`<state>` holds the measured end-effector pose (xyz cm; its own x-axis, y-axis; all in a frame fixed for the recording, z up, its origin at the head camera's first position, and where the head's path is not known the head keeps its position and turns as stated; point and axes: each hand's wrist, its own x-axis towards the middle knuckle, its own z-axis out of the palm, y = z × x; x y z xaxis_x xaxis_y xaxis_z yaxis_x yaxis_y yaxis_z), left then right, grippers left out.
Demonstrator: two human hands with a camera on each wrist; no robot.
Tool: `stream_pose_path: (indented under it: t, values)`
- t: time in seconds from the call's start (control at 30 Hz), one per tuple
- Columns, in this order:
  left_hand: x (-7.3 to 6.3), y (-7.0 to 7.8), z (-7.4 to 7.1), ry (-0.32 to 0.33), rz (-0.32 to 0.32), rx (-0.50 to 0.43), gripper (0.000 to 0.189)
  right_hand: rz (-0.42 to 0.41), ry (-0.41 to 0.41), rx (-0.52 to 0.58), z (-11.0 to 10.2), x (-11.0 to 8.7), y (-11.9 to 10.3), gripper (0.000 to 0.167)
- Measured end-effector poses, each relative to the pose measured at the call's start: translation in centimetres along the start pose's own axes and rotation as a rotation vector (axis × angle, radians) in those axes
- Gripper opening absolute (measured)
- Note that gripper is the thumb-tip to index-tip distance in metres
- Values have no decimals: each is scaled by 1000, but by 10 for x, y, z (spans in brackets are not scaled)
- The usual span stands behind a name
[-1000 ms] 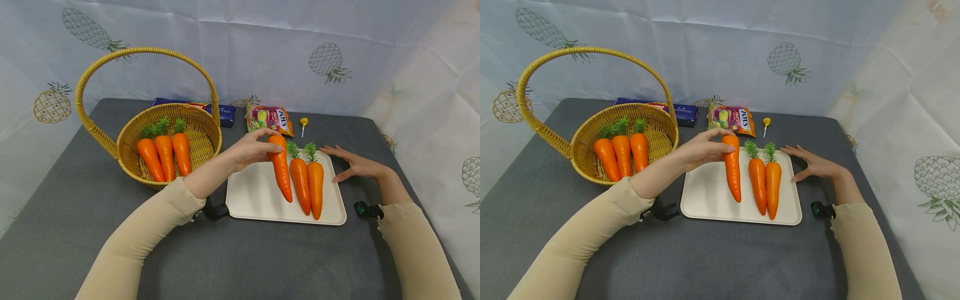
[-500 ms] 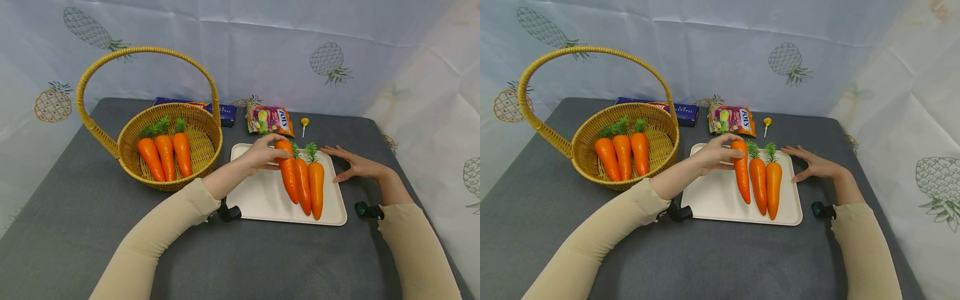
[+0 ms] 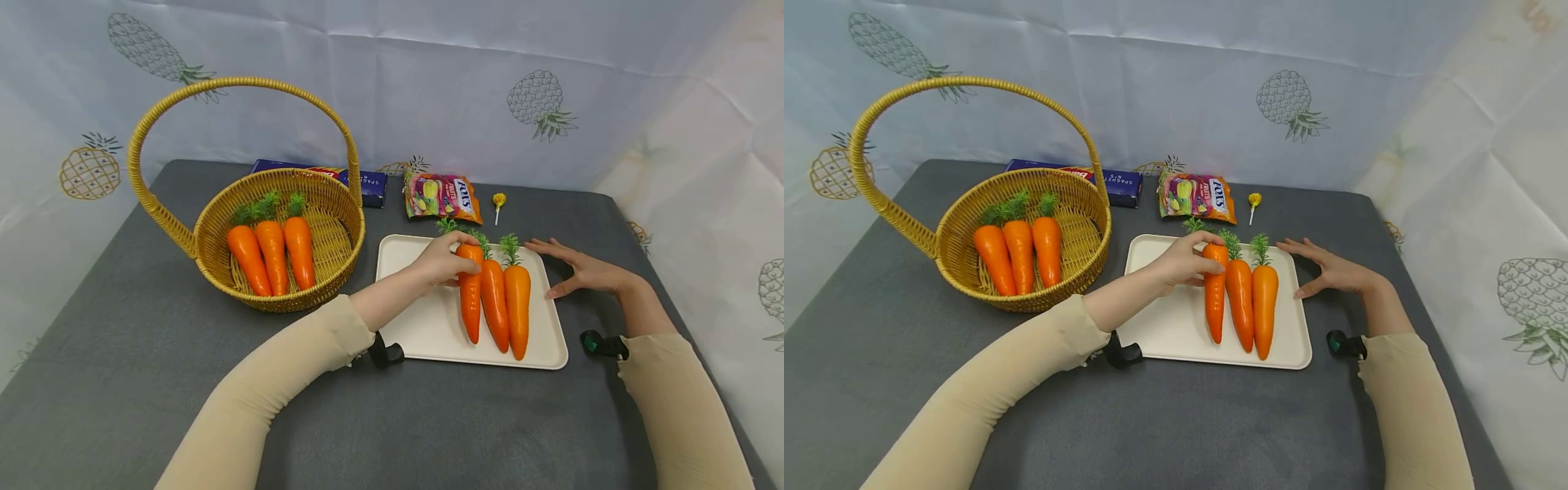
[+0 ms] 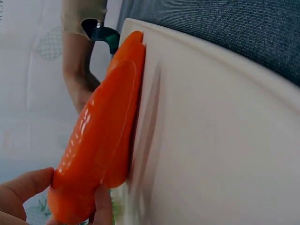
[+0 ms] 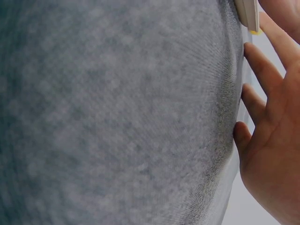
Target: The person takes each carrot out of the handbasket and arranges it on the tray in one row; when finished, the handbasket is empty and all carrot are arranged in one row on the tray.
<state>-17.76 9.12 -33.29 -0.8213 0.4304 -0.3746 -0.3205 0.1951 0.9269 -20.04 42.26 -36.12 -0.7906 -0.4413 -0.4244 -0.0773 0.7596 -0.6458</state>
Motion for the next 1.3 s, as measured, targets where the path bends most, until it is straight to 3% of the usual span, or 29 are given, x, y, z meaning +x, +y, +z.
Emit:
stream_pose_path:
  t: [0.3,0.87,1.3]
  values:
    - [6,-8,7,48,-6,82,49,-5,1,-13,0,0,1,98]
    - [13,-18,17,72,97,374,59,35,-5,10,-1,-1,-1,101]
    - [11,-17,16,58,87,312,59,79,-8,39,0,-1,-2,105]
